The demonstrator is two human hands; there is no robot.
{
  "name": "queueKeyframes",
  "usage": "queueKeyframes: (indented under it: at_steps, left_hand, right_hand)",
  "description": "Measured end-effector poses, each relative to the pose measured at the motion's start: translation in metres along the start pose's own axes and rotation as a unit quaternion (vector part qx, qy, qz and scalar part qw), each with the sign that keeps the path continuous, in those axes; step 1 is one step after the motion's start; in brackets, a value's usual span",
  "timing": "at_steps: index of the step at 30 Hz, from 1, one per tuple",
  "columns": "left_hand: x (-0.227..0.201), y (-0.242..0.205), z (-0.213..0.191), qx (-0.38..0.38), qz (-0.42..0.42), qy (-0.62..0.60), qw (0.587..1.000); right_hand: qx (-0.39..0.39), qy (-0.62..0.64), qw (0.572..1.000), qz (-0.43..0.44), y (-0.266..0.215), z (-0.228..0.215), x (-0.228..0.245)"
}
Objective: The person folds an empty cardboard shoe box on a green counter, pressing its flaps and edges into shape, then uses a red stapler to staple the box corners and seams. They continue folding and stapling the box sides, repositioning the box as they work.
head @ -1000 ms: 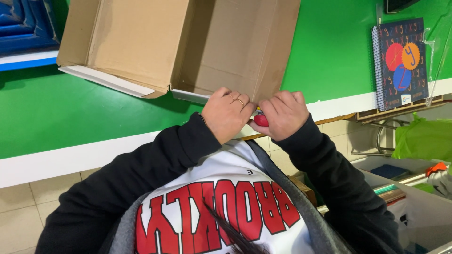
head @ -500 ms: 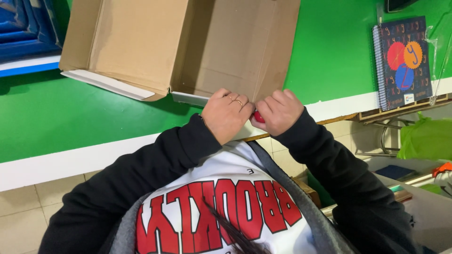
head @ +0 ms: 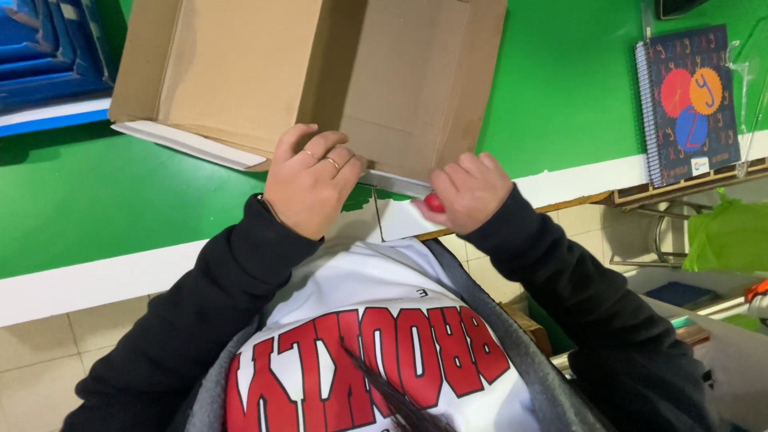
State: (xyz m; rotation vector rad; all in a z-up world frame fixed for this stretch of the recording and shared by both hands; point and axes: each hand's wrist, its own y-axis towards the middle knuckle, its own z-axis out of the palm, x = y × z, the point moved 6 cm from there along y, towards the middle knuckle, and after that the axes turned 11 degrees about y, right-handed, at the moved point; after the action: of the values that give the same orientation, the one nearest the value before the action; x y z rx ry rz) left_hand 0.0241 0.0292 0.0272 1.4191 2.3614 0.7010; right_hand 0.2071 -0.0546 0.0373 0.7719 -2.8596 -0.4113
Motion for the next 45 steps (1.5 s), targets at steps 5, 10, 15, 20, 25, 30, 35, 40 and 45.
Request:
queueKeyframes:
  at_steps: [5, 10, 15, 20, 25, 30, 35, 40, 45]
  left_hand:
    - [0.0, 0.0, 0.003, -0.01, -0.004, -0.026, 1.0]
    - [0.001, 0.0, 0.002, -0.022, 0.0, -0.041, 0.999]
    - [0.002, -0.001, 0.003, -0.032, -0.003, -0.052, 0.998]
    - [0.001, -0.001, 0.003, -0.032, -0.002, -0.051, 0.998]
    - [0.001, -0.001, 0.004, -0.028, -0.001, -0.053, 0.998]
    - [0.0, -0.002, 0.005, -0.032, -0.003, -0.053, 0.998]
    - [0.0, -0.002, 0.006, -0.04, 0.002, -0.054, 0.998]
    - [-0.002, -0.003, 0.006, -0.028, 0.001, -0.034, 0.999]
    - [0.01, -0.003, -0.03, -0.035, -0.027, 0.093, 0.995]
  right_hand:
    - [0.006, 0.019, 1.0, 0.012, 0.021, 0.004, 0.01]
    - [0.002, 0.05, 0.999, 0.012, 0.045, 0.014, 0.019]
    - [0.02, 0.067, 0.997, 0.038, 0.048, 0.025, 0.018]
    - [0.013, 0.096, 0.994, 0.049, 0.048, 0.028, 0.016]
    - [0.008, 0.105, 0.994, 0.043, 0.045, 0.037, 0.014]
    - [0.009, 0.08, 0.996, 0.033, 0.047, 0.037, 0.017]
    - [-0.006, 0.052, 0.998, 0.019, 0.044, 0.044, 0.015]
    - [-0.027, 0.054, 0.998, 0.007, 0.044, 0.041, 0.015]
    - [-0.015, 0.035, 0.999, -0.004, 0.032, 0.034, 0.002]
